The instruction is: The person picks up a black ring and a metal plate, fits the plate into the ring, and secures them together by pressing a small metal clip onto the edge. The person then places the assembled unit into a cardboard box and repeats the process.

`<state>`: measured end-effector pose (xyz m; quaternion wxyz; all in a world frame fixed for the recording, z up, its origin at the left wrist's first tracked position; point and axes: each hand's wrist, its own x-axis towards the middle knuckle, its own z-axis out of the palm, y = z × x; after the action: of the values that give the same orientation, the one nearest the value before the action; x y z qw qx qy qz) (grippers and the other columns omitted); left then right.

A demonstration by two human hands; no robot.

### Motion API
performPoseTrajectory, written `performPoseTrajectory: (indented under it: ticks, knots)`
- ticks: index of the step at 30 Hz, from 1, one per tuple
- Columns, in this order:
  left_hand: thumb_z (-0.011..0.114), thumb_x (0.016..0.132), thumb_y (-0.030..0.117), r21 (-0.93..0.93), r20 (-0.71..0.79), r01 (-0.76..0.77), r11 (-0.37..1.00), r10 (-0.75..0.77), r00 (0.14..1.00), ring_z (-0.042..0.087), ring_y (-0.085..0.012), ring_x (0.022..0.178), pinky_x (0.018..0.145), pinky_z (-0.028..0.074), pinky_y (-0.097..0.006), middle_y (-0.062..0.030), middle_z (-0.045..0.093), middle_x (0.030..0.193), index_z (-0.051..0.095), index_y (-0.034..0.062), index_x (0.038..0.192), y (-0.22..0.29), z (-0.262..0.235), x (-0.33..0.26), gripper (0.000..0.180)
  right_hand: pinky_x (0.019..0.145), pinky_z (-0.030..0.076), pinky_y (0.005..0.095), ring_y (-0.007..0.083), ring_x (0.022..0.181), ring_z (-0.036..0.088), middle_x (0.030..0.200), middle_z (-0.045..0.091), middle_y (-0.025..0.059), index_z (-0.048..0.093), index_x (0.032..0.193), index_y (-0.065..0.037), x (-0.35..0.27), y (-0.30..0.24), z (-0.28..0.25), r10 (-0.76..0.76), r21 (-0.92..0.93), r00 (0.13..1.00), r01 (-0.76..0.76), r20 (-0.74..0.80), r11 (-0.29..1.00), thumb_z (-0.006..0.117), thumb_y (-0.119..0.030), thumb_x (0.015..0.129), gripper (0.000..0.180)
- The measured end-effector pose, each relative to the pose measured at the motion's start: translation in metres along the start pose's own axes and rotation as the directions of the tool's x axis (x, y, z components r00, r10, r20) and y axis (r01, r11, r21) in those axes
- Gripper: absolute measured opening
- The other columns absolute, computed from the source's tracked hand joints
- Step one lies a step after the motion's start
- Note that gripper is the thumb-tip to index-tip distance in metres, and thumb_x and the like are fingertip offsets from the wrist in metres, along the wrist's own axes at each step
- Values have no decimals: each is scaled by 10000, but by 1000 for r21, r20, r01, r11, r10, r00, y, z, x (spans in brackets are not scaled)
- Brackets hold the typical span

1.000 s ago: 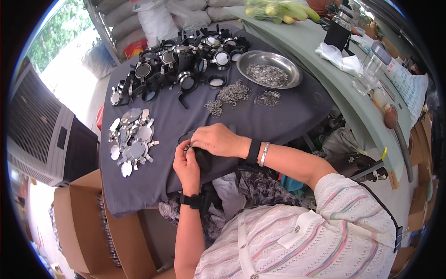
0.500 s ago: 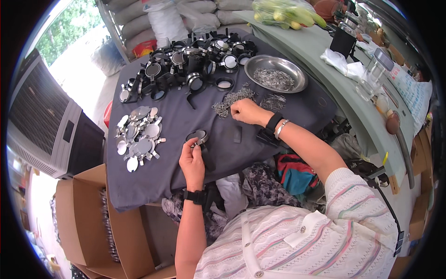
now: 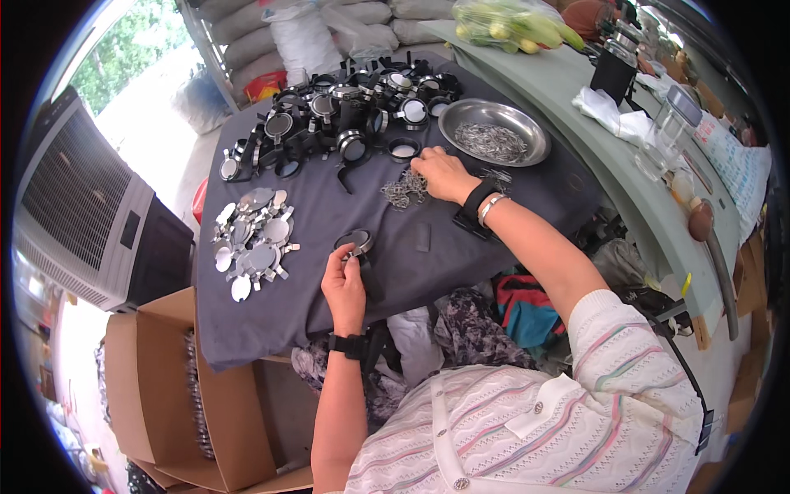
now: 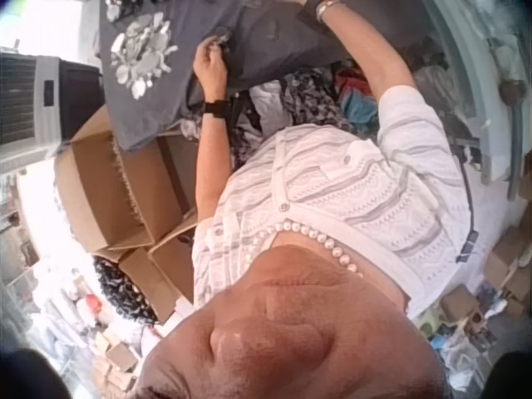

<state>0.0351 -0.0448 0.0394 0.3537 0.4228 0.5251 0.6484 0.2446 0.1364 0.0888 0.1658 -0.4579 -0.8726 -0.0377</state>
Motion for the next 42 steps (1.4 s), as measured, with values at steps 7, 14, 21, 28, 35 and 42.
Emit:
performPoseTrajectory:
  ticks: [7,14,21,28,35,42]
  knots:
    - [515,907,33,12,-6,0,1000,0,1000,352,-5,593,520,297,-179,76,455,694,613,19,1051,-4,1,2,175,766,441,409,335,899,539,913,532,141,579,952,-95,17,-12,-39,-37,300,965,116,-259,947,606,-54,666,290]
    - [515,905,22,-37,-6,33,999,-33,999,353,-4,597,522,298,-174,76,467,703,615,18,1050,-1,0,2,176,728,432,357,284,841,537,880,520,118,585,954,-65,37,-30,-59,12,408,969,94,-249,908,613,-46,648,308]
    - [515,903,20,-39,-6,87,995,-88,996,351,0,584,508,293,-176,82,464,696,614,17,1053,-1,0,0,180,805,459,388,301,955,538,984,546,116,617,961,-93,54,-35,-58,-123,335,841,338,-526,880,612,-31,675,292]
    - [518,903,24,-25,7,21,999,-21,1000,364,4,581,501,299,-176,75,475,697,614,22,1056,-2,0,2,180,848,443,393,330,962,539,956,563,133,618,946,-46,39,-40,-10,-156,347,973,209,-172,914,506,66,688,302]
    - [516,896,14,-24,1,44,999,-44,999,370,-9,603,531,313,-180,73,484,706,611,12,1042,1,1,0,174,754,464,351,291,869,580,912,572,112,598,948,-29,50,-36,-28,-170,395,835,414,-523,820,523,79,666,312]
    - [516,894,12,27,-23,44,999,-44,999,365,-11,604,535,312,-177,69,491,716,613,13,1039,-5,-1,2,174,767,463,390,308,884,550,888,590,115,632,888,-54,46,-38,-18,-205,34,966,213,-157,976,548,28,702,220]
